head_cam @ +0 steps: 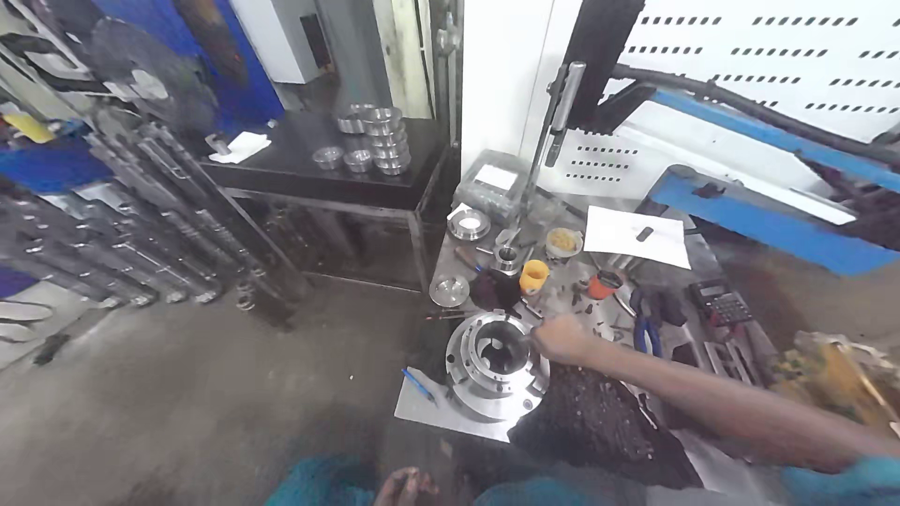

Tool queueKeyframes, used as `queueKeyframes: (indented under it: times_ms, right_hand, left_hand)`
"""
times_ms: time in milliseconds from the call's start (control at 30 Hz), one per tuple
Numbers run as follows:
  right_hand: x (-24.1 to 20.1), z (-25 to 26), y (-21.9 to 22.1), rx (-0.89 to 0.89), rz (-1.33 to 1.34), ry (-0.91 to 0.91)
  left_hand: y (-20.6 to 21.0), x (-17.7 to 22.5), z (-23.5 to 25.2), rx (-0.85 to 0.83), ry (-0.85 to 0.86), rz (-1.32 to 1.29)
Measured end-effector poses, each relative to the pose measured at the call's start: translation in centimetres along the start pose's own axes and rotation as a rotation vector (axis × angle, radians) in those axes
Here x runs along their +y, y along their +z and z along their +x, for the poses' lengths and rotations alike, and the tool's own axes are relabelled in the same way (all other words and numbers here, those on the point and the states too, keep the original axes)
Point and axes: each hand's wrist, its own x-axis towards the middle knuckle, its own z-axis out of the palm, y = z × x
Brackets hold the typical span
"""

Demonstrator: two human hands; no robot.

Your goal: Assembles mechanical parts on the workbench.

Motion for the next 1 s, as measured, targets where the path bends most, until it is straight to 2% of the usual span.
queueKeyframes:
  times_ms: [67, 233, 433, 500, 633, 833, 1000]
  right_hand:
    - [-0.2, -0.5, -0.2, 0.024, 0.000, 0.015]
    - [0.1, 0.2, 0.4, 0.020, -0.069, -0.127]
    - [-0.4, 0.0, 0.8, 0.082, 0.048, 0.097]
    - [-0.4, -0.1, 0.7, 0.102, 0.039, 0.090]
    - [-0.3, 0.3, 0.9, 0.084, -0.043, -0.061]
    - [-1.8, -0.8, -0.5, 0.020, 0.007, 0.132]
    - [-0.1, 0.2, 1.0, 0.085, -0.110, -0.026]
  left_hand:
    - [0.1, 0.2, -0.4, 0.030, -0.012, 0.007]
    - [-0.7, 0.4, -1.3, 0.028, -0.016, 0.004]
    - [-1.3, 0.7, -2.4, 0.105, -0.010, -0.028]
    - [-1.6, 0.7, -2.8, 0.119, -0.010, -0.060]
    - [-2.0, 0.8, -3.4, 0.131, -0.012, -0.082]
    - [-3.4, 0.0, -4.1, 0.099, -0.003, -0.093]
    - [-3.8, -0.1, -4.1, 0.072, 0.009, -0.136]
